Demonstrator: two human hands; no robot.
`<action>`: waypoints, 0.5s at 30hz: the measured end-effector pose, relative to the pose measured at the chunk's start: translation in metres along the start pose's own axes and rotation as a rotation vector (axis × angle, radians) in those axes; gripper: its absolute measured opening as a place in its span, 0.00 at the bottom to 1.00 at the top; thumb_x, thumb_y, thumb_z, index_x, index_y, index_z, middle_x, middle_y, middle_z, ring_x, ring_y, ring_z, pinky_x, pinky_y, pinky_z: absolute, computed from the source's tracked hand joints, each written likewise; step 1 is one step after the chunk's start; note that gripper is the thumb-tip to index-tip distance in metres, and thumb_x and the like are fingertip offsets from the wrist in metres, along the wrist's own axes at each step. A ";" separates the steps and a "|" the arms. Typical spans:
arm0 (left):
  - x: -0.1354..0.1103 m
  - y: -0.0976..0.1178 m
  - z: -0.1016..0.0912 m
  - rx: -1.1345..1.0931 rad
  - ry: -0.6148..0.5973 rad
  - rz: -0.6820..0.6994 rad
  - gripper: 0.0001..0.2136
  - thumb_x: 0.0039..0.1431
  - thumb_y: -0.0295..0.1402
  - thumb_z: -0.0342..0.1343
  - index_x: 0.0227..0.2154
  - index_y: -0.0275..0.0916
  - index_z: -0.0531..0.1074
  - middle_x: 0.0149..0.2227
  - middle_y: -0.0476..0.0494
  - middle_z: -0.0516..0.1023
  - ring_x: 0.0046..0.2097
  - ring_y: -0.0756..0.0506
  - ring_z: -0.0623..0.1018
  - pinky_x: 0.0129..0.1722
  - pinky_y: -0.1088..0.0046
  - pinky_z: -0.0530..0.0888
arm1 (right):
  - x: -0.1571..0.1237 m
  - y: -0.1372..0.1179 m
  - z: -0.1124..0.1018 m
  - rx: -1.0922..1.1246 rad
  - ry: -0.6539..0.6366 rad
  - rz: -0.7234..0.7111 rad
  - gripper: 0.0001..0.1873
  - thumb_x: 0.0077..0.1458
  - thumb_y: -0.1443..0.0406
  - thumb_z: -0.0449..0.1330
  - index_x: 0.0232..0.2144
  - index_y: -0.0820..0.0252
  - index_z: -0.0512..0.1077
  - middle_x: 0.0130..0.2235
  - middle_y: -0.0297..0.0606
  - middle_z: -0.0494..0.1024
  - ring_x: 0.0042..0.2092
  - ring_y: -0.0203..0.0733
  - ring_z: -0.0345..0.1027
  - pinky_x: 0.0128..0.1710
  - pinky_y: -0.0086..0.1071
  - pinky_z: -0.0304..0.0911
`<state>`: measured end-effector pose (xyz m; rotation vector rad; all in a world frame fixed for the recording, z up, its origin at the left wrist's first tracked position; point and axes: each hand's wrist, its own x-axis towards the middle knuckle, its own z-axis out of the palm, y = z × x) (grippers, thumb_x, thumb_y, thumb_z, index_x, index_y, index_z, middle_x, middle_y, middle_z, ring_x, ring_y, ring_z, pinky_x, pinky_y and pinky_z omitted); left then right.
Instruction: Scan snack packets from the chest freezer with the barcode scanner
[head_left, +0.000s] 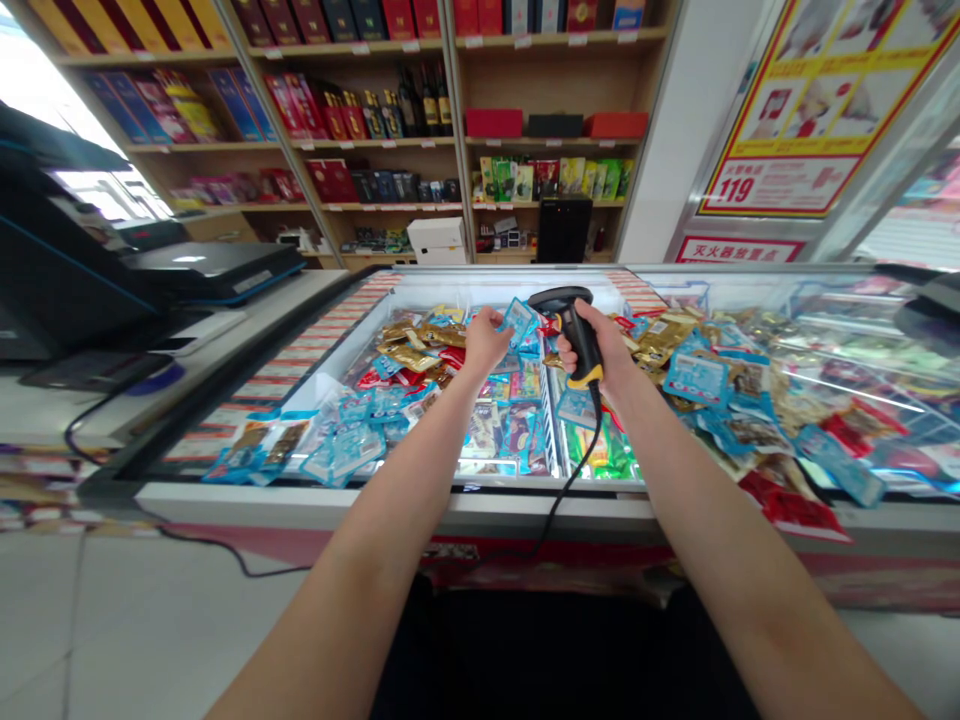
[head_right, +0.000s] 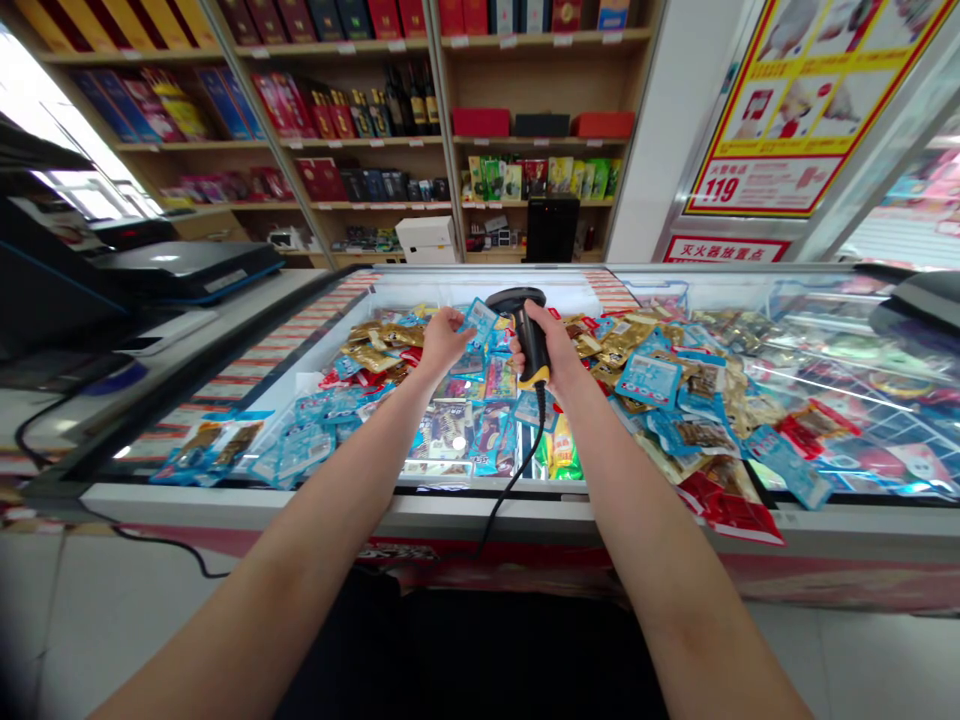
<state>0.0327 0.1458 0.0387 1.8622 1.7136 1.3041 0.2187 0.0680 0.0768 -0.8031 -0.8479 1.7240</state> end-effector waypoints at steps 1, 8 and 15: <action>0.000 0.000 0.000 -0.001 -0.001 0.000 0.07 0.48 0.28 0.59 0.30 0.41 0.66 0.34 0.46 0.77 0.40 0.44 0.76 0.45 0.67 0.70 | 0.000 0.000 0.000 -0.001 -0.003 0.000 0.22 0.63 0.47 0.55 0.28 0.58 0.67 0.17 0.34 0.71 0.15 0.34 0.61 0.12 0.25 0.59; -0.001 0.002 -0.002 0.008 -0.001 -0.003 0.07 0.48 0.28 0.59 0.29 0.41 0.65 0.34 0.47 0.76 0.39 0.45 0.76 0.44 0.68 0.70 | 0.001 0.000 -0.001 -0.021 -0.003 0.008 0.23 0.63 0.47 0.55 0.25 0.58 0.64 0.17 0.35 0.71 0.15 0.34 0.60 0.12 0.26 0.59; -0.002 0.004 -0.002 0.013 0.007 -0.009 0.10 0.48 0.27 0.59 0.27 0.42 0.62 0.32 0.49 0.74 0.37 0.45 0.75 0.42 0.69 0.69 | 0.003 -0.002 -0.005 -0.037 -0.046 0.033 0.22 0.63 0.47 0.55 0.28 0.58 0.66 0.17 0.35 0.71 0.15 0.36 0.61 0.13 0.28 0.60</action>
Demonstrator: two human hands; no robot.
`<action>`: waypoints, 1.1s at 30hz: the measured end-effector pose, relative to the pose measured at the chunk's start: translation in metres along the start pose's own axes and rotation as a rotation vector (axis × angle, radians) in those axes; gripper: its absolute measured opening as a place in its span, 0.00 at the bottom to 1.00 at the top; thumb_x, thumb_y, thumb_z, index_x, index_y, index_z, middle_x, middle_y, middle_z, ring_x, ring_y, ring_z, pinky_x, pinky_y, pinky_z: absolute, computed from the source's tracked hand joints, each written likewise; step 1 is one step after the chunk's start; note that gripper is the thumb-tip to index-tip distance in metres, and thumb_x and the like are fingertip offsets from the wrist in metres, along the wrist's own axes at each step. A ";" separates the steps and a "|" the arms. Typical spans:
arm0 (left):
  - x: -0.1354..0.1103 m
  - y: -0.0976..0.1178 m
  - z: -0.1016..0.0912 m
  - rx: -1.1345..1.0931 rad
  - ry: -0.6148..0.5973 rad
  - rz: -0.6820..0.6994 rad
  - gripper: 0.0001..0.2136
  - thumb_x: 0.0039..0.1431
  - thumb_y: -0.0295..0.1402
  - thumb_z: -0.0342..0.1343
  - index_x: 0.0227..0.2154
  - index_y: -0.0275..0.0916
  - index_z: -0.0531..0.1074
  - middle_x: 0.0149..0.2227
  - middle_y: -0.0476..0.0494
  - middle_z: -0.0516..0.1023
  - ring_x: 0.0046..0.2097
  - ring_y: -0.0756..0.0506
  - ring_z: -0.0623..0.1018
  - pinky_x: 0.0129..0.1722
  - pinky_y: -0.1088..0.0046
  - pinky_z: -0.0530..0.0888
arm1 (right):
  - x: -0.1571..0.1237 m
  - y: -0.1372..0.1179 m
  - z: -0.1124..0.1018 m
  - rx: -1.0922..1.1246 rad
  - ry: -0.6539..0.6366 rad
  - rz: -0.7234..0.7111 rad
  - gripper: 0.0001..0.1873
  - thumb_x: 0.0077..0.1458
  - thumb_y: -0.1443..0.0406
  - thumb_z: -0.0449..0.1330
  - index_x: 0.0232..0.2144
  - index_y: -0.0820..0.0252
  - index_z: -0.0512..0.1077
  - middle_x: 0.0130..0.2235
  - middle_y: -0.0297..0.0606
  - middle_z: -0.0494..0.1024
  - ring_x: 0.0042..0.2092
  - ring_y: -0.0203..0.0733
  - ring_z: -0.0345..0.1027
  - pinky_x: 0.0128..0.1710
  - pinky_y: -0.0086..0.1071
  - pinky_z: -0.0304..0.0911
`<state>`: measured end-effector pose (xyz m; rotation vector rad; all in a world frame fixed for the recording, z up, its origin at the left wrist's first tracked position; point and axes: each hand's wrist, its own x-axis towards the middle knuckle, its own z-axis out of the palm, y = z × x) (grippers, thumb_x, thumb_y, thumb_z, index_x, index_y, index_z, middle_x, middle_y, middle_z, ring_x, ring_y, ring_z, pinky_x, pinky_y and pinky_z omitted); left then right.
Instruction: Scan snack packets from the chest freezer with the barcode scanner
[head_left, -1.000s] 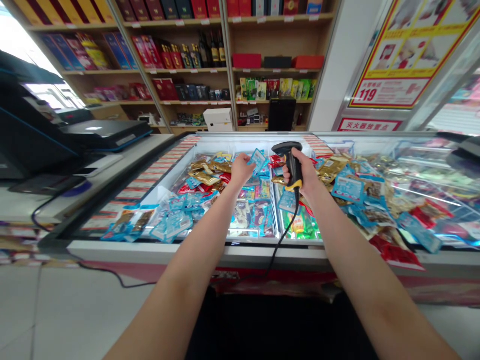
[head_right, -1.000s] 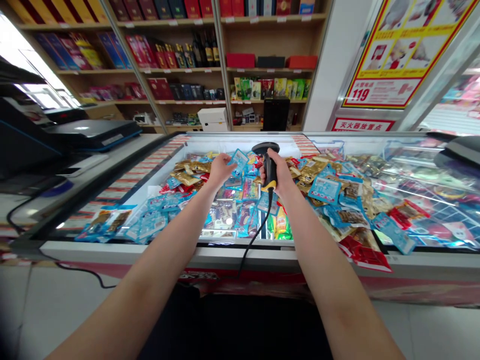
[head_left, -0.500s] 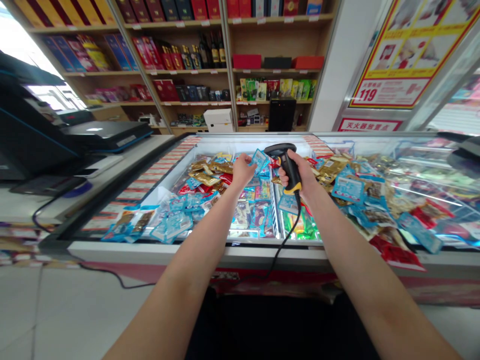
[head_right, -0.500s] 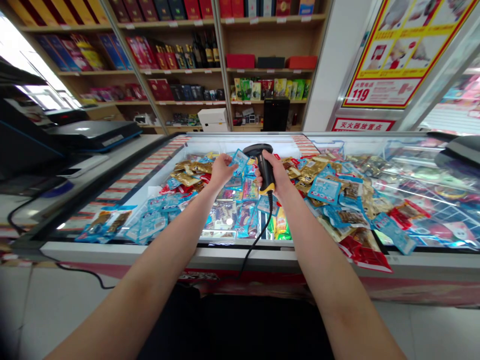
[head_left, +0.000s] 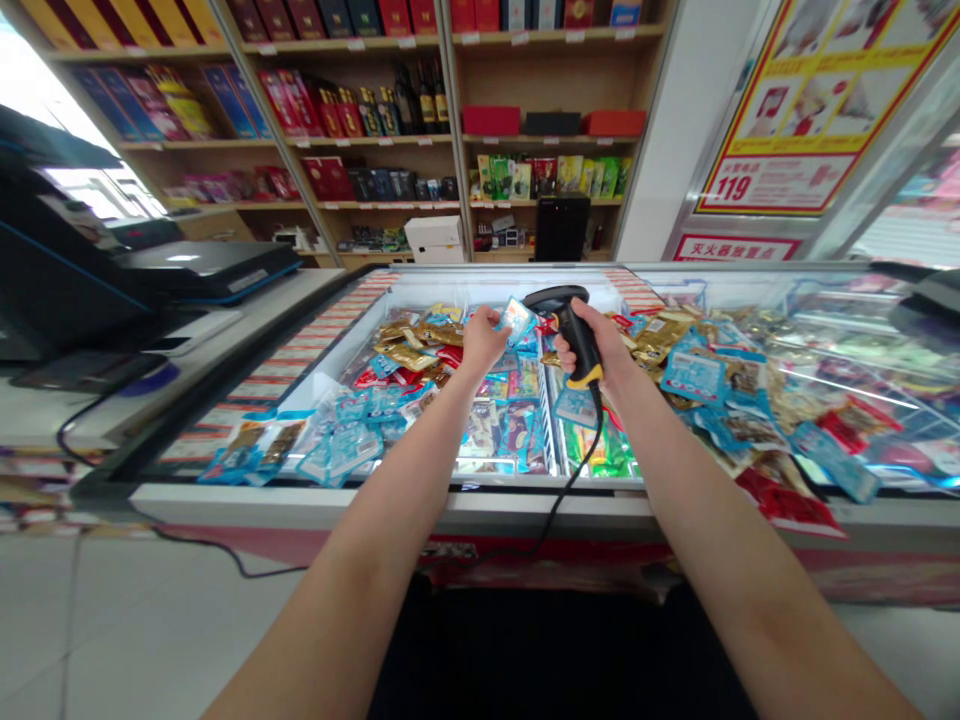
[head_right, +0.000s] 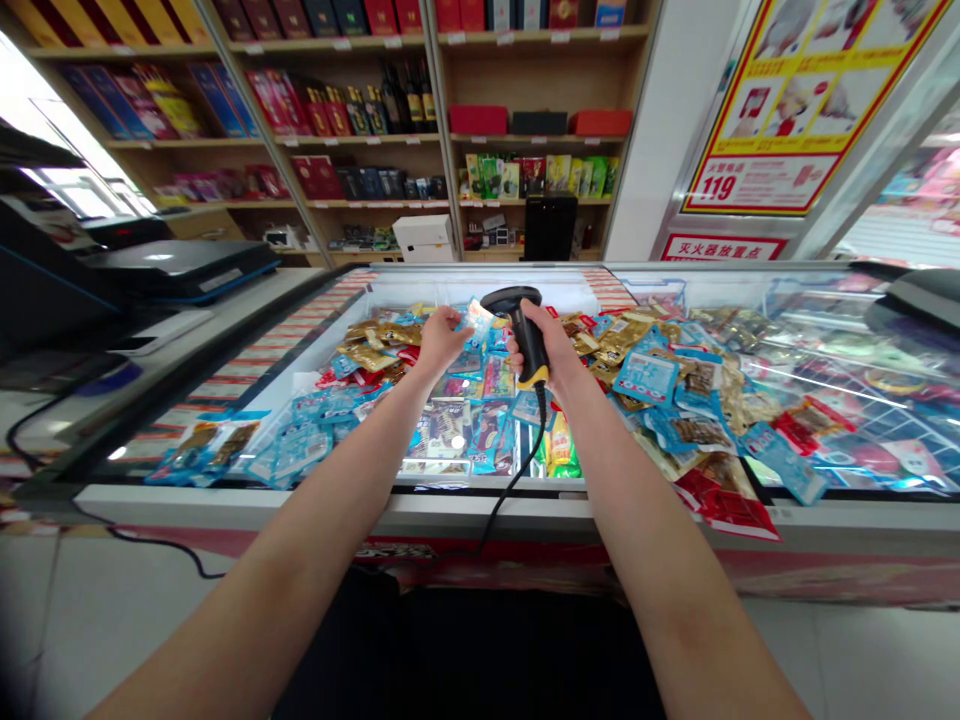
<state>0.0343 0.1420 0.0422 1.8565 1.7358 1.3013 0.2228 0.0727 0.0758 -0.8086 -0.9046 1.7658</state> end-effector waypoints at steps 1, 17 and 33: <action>0.000 0.000 0.000 -0.001 0.000 0.000 0.10 0.48 0.27 0.59 0.27 0.42 0.62 0.31 0.49 0.74 0.37 0.45 0.74 0.42 0.69 0.69 | 0.000 0.000 0.000 0.004 0.001 -0.009 0.22 0.64 0.47 0.55 0.28 0.58 0.66 0.17 0.35 0.71 0.15 0.36 0.61 0.12 0.28 0.60; 0.002 0.000 -0.002 -0.068 0.097 0.023 0.09 0.49 0.26 0.57 0.28 0.42 0.61 0.30 0.49 0.72 0.36 0.46 0.73 0.42 0.70 0.69 | -0.004 0.000 0.002 0.011 0.011 -0.042 0.24 0.61 0.44 0.57 0.31 0.59 0.68 0.17 0.32 0.70 0.14 0.32 0.59 0.12 0.24 0.58; 0.002 -0.004 0.005 -0.093 0.057 0.018 0.11 0.47 0.26 0.58 0.25 0.43 0.59 0.27 0.51 0.69 0.33 0.47 0.71 0.41 0.68 0.68 | -0.006 0.000 0.001 -0.037 -0.042 -0.047 0.25 0.62 0.44 0.56 0.29 0.58 0.67 0.17 0.33 0.70 0.14 0.33 0.59 0.12 0.26 0.59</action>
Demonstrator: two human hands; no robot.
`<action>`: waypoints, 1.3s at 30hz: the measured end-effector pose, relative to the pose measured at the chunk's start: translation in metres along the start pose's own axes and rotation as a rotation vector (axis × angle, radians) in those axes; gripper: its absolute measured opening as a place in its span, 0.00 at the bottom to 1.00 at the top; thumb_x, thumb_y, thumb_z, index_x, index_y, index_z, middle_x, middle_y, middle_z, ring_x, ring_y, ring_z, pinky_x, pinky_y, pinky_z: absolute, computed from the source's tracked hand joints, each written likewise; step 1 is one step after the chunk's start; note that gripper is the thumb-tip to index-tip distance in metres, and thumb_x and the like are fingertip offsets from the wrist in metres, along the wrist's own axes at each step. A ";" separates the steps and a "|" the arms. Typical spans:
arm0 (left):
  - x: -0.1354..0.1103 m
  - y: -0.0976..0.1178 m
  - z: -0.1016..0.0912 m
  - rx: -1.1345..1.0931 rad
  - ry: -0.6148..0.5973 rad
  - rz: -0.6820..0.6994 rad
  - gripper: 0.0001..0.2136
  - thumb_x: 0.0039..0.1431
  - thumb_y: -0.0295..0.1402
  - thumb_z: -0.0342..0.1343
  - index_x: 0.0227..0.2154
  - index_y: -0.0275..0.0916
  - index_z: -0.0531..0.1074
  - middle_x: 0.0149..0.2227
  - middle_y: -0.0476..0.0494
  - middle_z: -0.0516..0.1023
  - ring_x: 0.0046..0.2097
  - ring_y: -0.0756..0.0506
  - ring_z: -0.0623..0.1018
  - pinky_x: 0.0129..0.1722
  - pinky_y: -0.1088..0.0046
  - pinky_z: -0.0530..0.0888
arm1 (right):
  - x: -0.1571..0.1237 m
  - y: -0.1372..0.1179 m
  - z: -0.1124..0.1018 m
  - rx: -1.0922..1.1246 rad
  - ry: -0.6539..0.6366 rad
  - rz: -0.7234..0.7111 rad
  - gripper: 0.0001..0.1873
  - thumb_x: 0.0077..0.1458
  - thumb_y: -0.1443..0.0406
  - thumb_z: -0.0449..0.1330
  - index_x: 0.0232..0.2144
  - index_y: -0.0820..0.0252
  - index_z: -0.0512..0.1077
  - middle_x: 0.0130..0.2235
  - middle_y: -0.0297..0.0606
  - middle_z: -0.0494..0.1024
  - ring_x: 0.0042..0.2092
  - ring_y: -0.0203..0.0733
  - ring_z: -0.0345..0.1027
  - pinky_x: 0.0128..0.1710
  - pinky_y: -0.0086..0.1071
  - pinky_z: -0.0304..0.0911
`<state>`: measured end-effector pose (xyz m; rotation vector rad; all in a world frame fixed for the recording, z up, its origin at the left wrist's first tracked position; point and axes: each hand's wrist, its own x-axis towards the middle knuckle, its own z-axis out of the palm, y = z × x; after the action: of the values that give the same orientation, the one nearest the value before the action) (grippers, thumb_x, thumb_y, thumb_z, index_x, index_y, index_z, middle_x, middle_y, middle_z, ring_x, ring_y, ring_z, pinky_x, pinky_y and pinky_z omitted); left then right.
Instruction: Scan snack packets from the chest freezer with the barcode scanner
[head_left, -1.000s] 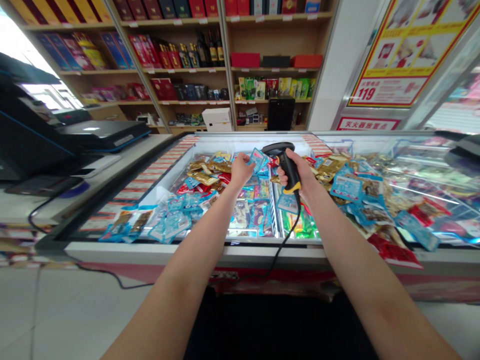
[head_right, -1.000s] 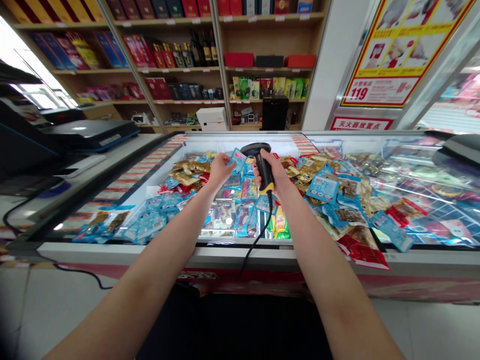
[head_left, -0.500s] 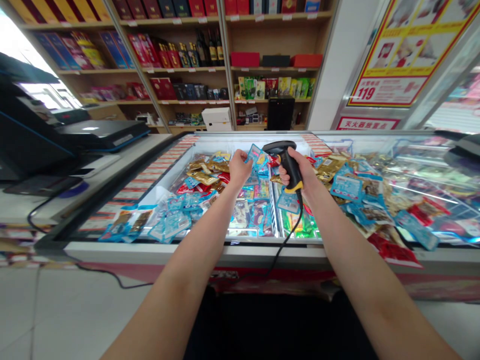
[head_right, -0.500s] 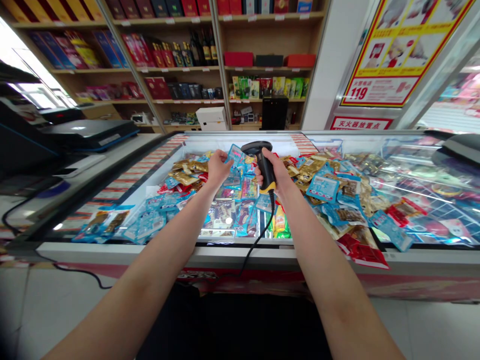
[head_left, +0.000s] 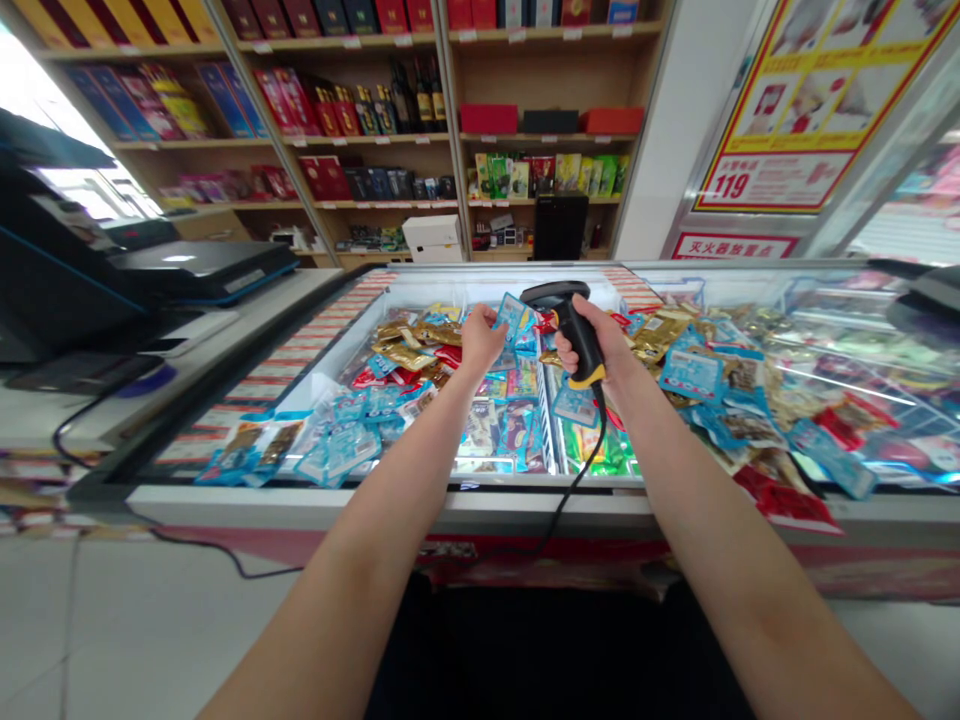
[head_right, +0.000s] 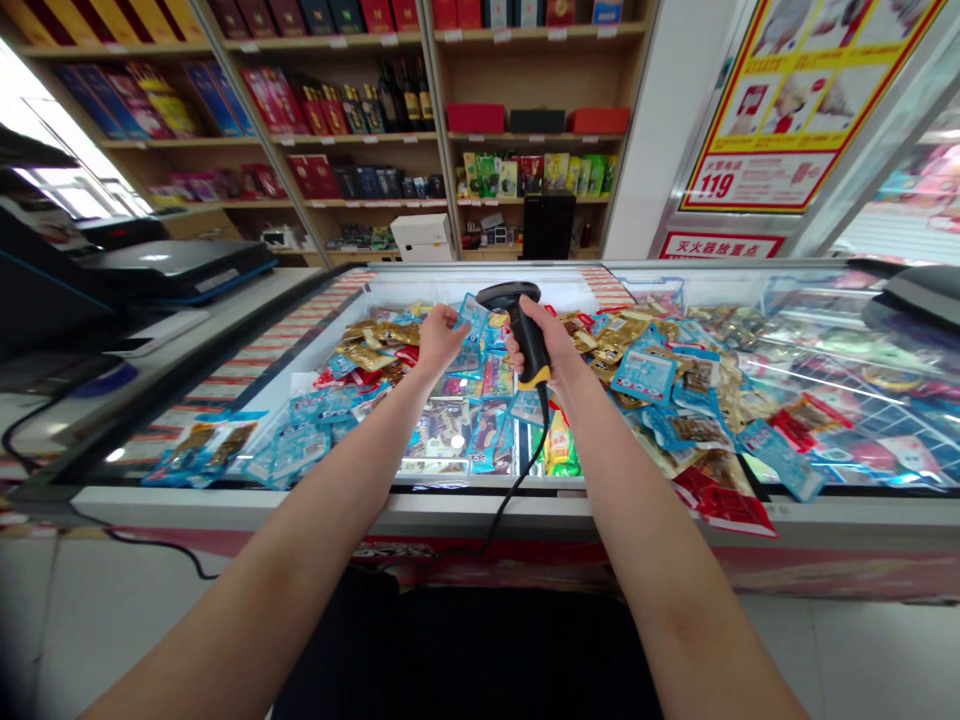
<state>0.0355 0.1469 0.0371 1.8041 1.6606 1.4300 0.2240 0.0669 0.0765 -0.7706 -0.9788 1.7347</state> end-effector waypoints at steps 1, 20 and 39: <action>0.000 -0.001 0.000 0.004 -0.003 0.002 0.11 0.47 0.26 0.58 0.25 0.43 0.59 0.27 0.51 0.69 0.33 0.47 0.71 0.41 0.68 0.68 | 0.000 0.000 0.000 -0.001 0.002 0.006 0.25 0.62 0.44 0.56 0.28 0.58 0.67 0.17 0.33 0.70 0.14 0.33 0.59 0.12 0.26 0.59; 0.019 -0.001 -0.061 0.051 0.392 -0.255 0.18 0.50 0.25 0.57 0.45 0.42 0.65 0.49 0.36 0.74 0.56 0.34 0.72 0.57 0.53 0.66 | -0.007 -0.017 -0.017 0.168 0.262 -0.207 0.24 0.58 0.44 0.60 0.31 0.58 0.67 0.18 0.29 0.68 0.15 0.30 0.60 0.13 0.23 0.59; -0.020 0.036 0.047 0.362 -0.413 -0.052 0.12 0.55 0.42 0.58 0.28 0.38 0.76 0.38 0.29 0.81 0.46 0.31 0.80 0.44 0.60 0.73 | 0.007 -0.017 -0.039 0.162 0.440 -0.262 0.21 0.59 0.44 0.57 0.32 0.55 0.67 0.19 0.30 0.68 0.17 0.36 0.63 0.12 0.29 0.58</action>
<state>0.0975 0.1374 0.0339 2.0484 1.7980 0.6952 0.2617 0.0873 0.0720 -0.8314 -0.6010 1.3238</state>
